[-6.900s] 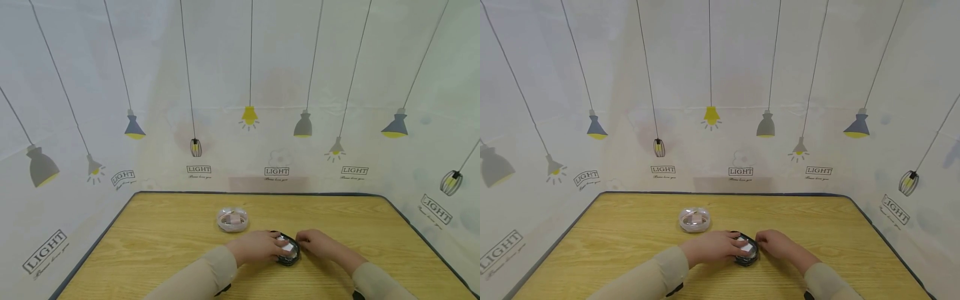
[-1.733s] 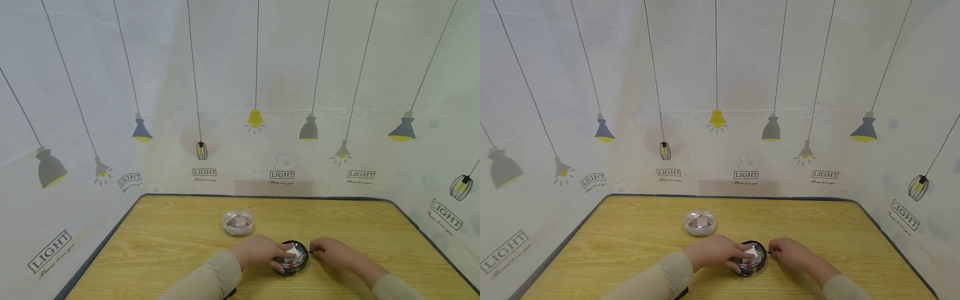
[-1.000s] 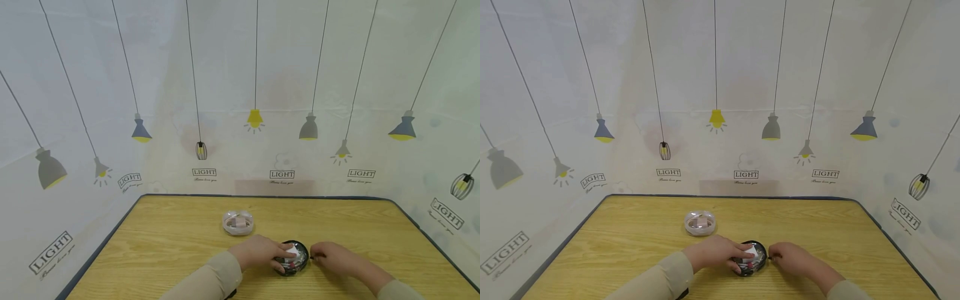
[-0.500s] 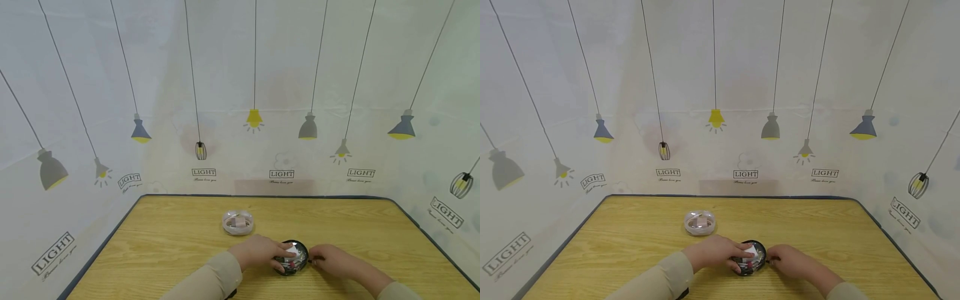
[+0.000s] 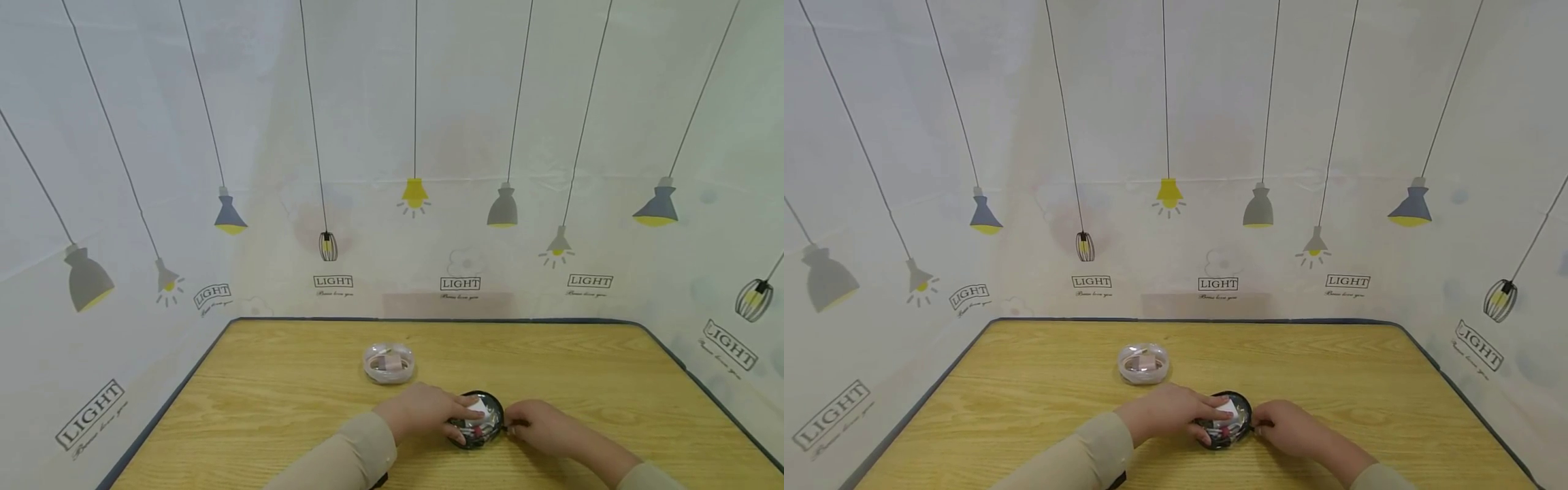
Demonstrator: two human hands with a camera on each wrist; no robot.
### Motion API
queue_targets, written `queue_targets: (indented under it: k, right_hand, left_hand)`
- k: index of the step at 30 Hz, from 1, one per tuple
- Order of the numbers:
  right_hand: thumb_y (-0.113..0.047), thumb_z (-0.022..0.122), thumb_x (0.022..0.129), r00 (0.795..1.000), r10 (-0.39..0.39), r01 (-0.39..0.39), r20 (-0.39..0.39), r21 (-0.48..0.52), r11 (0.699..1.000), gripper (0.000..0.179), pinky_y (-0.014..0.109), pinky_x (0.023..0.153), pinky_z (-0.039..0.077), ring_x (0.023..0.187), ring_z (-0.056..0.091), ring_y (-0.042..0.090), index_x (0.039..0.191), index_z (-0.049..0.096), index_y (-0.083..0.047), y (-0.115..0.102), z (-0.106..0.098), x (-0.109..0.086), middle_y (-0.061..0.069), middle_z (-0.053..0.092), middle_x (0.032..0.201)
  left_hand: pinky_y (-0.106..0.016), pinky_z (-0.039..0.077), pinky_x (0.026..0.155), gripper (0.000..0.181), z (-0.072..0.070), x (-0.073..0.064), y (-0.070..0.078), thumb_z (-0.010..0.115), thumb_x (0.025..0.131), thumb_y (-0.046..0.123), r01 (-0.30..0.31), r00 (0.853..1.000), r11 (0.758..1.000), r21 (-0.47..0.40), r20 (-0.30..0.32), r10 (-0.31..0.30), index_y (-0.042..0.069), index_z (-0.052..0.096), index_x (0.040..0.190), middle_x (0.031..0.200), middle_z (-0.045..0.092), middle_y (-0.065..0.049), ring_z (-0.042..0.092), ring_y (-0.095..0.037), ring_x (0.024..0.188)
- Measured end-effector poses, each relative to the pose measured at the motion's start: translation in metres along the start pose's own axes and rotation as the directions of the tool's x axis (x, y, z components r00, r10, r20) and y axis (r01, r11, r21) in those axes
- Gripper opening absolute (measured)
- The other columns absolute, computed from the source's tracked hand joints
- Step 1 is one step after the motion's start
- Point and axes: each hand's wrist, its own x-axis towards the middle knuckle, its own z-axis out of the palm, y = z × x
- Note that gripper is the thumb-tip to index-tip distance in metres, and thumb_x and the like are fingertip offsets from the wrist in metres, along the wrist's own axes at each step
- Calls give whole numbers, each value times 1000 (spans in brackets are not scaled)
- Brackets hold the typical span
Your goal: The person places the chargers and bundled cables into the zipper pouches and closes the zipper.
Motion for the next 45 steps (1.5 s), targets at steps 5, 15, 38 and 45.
queue_targets:
  k: [5,15,38,45]
  right_hand:
    - [-2,62,87,1000,9,-10,-26,-31,999,14,29,60,40,67,47,3,78,62,-13,-4,1,-2,-12,56,75]
    - [-4,61,90,997,80,-80,-8,9,997,12,31,60,39,66,46,7,80,62,-11,-5,4,1,-7,56,76]
    - [-13,64,91,968,231,-224,-102,79,972,10,32,61,45,68,52,11,86,67,-5,-34,10,-17,-3,60,76]
    - [-21,64,93,967,255,-251,1,188,950,17,44,73,50,84,59,19,96,70,-5,-41,17,-10,2,66,92]
  left_hand:
    - [-18,43,62,56,-1,0,1,51,89,57,9,1000,1000,7,-8,-9,46,44,143,151,34,20,63,-6,88]
    - [-20,48,78,56,0,-2,0,53,89,55,-1,1000,998,-63,-29,0,41,47,143,151,37,15,60,-8,110]
    - [-30,45,95,30,-6,3,-4,64,95,29,148,946,719,-679,-116,-304,19,67,123,127,63,3,57,-15,116]
    - [-35,43,98,31,-7,10,0,56,99,28,176,903,626,-759,-129,-410,11,67,124,117,67,-1,57,-16,115]
